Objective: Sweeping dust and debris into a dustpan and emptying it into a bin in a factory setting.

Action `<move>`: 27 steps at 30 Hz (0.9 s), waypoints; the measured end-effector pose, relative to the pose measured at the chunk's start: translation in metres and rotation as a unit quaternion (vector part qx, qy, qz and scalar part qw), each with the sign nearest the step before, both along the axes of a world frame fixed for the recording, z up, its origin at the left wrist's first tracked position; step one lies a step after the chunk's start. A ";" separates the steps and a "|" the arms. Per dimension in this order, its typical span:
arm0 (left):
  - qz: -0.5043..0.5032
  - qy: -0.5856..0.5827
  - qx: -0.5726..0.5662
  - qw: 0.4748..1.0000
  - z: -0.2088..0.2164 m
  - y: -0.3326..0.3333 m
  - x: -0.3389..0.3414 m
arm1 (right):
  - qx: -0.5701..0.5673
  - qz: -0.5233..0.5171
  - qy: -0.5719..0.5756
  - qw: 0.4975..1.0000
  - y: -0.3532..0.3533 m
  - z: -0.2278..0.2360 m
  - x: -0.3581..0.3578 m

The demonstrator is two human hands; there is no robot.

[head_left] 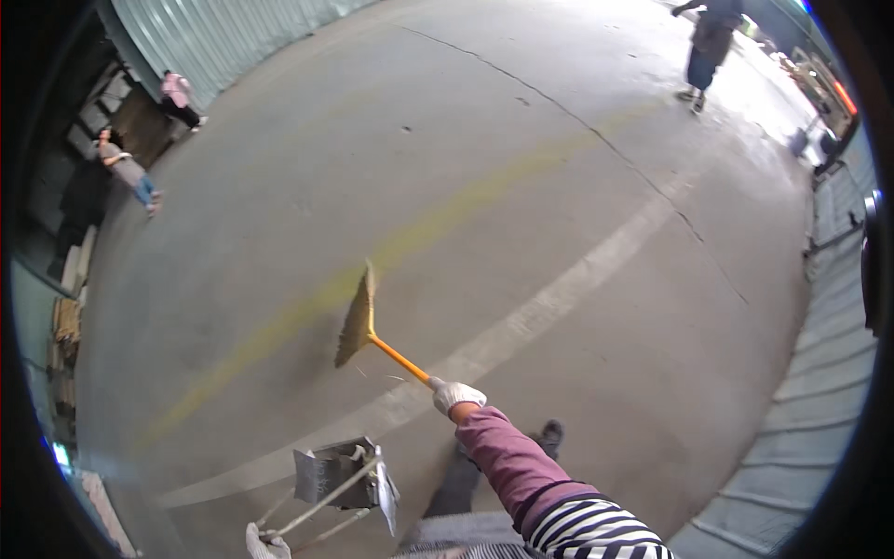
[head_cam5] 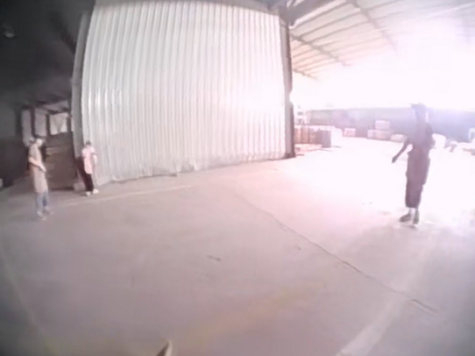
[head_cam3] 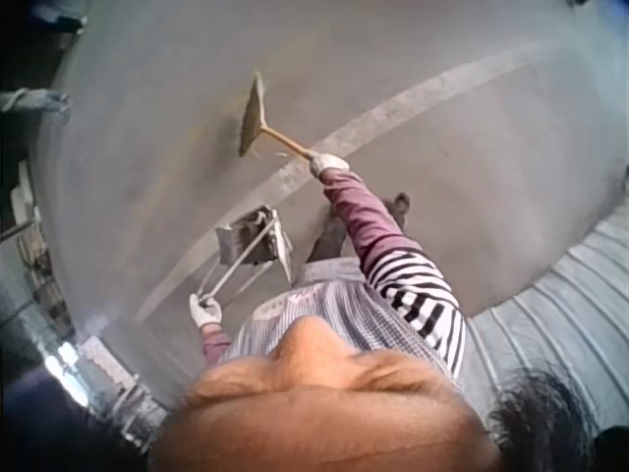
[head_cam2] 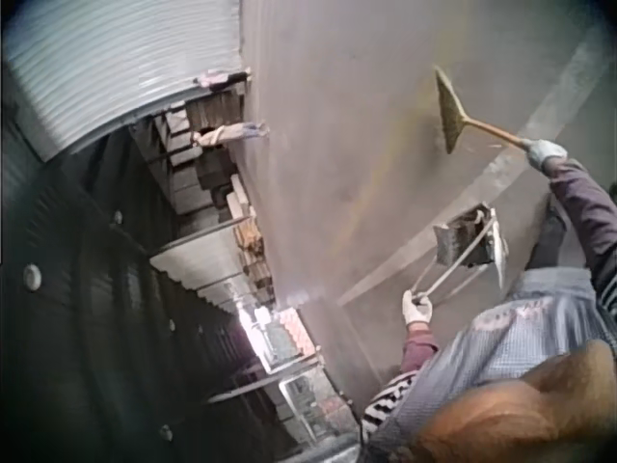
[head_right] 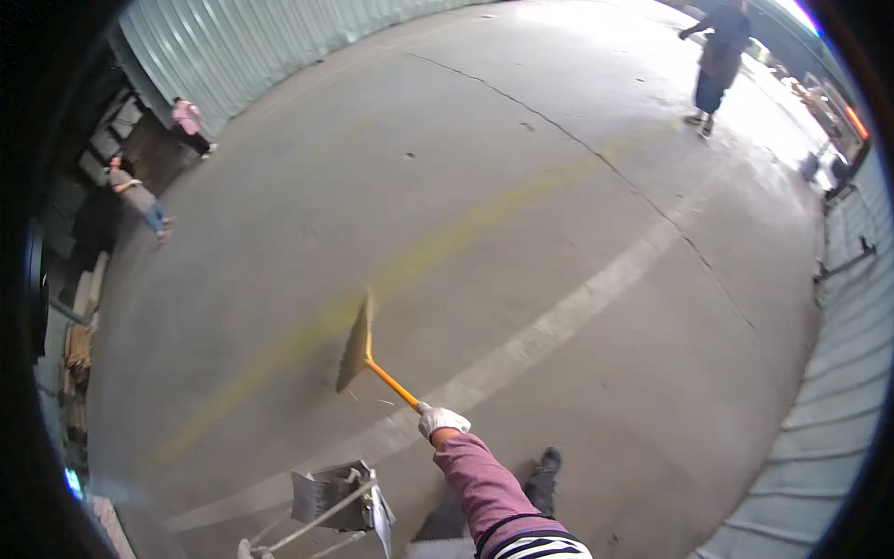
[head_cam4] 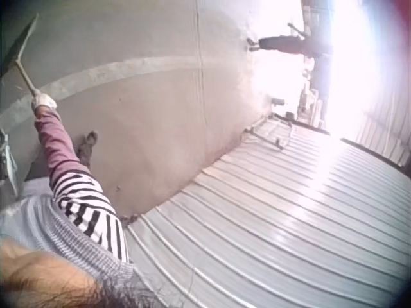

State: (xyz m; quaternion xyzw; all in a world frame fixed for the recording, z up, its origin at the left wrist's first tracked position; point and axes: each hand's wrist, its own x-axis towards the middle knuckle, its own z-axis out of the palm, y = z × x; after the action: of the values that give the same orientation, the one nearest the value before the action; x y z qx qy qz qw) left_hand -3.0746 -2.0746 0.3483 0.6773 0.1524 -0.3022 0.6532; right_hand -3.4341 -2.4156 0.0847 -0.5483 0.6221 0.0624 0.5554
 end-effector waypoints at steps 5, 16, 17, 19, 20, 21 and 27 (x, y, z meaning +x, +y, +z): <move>0.036 -0.016 0.025 0.999 -0.005 0.031 -0.044 | -0.069 0.060 0.012 0.996 -0.026 -0.031 -0.039; -0.066 -0.089 0.095 0.989 0.097 -0.060 -0.237 | 0.100 -0.160 0.093 0.978 0.150 0.021 -0.500; -0.093 -0.061 0.088 0.990 0.093 -0.058 -0.243 | 0.124 -0.166 0.106 0.973 0.180 0.043 -0.555; -0.129 -0.019 0.077 0.989 0.079 -0.066 -0.296 | 0.170 -0.204 0.148 0.953 0.238 0.083 -0.673; -0.136 -0.058 0.093 0.985 0.101 -0.094 -0.273 | 0.211 -0.242 0.170 0.932 0.273 0.071 -0.652; -0.121 -0.067 0.105 0.985 0.096 -0.085 -0.292 | 0.250 -0.265 0.177 0.914 0.293 0.102 -0.693; -0.162 -0.134 0.116 0.971 0.207 -0.073 -0.310 | 0.229 -0.356 0.185 0.887 0.520 0.138 -0.687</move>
State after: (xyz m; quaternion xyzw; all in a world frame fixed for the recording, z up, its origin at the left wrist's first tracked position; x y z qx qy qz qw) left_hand -3.3849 -2.1476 0.5554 0.7983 -0.0141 -0.2909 0.5271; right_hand -4.1208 -1.8959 0.2231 -0.1262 0.8354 0.1020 0.5251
